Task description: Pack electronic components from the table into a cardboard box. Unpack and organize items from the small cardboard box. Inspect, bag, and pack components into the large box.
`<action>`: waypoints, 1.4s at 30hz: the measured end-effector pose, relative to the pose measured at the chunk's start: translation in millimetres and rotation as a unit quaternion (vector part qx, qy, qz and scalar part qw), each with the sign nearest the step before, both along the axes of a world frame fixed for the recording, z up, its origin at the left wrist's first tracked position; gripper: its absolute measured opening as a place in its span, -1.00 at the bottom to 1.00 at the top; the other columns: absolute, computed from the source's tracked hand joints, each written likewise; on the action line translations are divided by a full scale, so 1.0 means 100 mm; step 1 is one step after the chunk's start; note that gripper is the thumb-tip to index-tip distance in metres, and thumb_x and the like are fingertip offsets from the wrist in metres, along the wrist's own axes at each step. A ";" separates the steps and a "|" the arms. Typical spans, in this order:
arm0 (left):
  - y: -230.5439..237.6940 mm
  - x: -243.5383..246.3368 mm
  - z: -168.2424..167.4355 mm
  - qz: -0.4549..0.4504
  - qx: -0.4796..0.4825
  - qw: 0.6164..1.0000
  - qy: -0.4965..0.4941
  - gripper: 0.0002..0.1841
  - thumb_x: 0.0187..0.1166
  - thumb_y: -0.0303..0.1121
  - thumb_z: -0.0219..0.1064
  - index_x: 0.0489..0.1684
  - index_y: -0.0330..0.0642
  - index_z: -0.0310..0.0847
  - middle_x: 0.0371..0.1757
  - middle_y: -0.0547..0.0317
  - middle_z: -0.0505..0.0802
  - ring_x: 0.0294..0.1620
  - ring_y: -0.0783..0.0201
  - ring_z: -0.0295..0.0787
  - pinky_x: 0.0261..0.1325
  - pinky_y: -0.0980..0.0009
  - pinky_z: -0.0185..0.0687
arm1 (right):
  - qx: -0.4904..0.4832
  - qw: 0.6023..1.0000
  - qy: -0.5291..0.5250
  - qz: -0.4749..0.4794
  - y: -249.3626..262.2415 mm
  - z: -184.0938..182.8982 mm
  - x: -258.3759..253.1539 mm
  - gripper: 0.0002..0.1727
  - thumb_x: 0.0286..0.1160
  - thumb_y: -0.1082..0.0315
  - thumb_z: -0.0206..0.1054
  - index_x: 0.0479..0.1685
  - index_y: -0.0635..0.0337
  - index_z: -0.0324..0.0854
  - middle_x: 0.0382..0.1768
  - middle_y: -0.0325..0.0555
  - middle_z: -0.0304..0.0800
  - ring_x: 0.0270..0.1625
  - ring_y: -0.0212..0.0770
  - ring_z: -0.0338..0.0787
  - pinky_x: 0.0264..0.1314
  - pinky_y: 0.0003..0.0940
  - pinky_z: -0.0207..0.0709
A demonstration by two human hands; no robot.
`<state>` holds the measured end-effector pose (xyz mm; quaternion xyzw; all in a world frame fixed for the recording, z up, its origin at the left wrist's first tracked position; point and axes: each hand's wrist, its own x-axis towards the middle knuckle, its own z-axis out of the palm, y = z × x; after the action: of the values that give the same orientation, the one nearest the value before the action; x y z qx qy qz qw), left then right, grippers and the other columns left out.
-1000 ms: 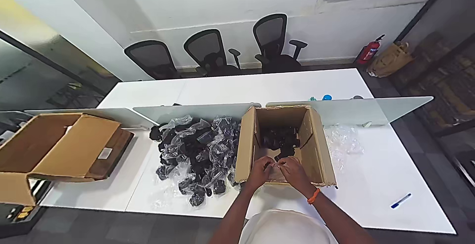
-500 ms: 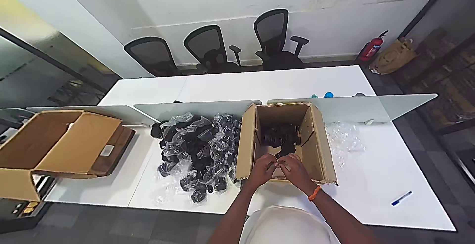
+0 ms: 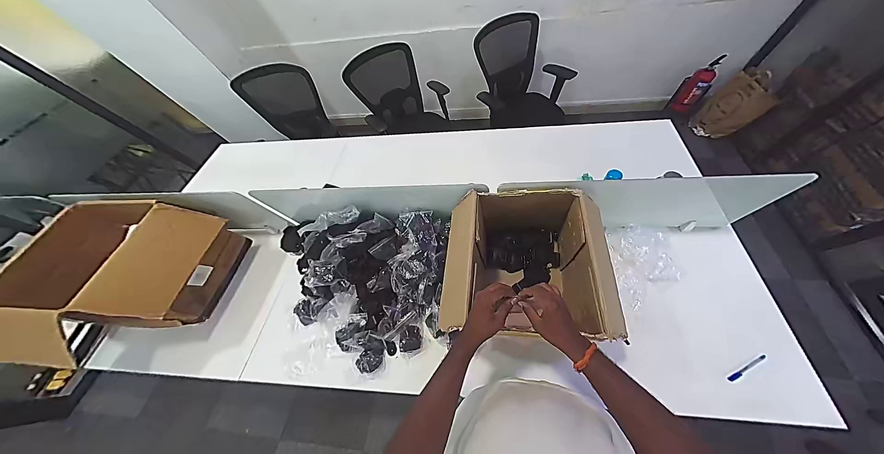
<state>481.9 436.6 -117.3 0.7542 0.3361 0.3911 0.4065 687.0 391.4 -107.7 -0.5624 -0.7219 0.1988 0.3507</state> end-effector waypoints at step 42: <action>0.00 -0.02 0.08 0.048 -0.134 0.987 -0.072 -0.88 0.41 -0.55 0.51 -0.17 -0.34 0.78 -0.15 0.08 0.91 -0.12 0.32 0.86 0.10 0.33 0.81 | -0.075 0.957 0.281 -0.017 0.04 0.11 0.02 -0.51 0.36 0.41 0.54 0.30 0.28 0.57 0.10 -0.08 0.83 -0.01 -0.35 0.86 0.04 -0.41 0.80</action>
<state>480.0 436.2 -109.1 0.6454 0.3913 0.4151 0.5081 688.6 395.2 -96.3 -0.5204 -0.5677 0.3964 0.4997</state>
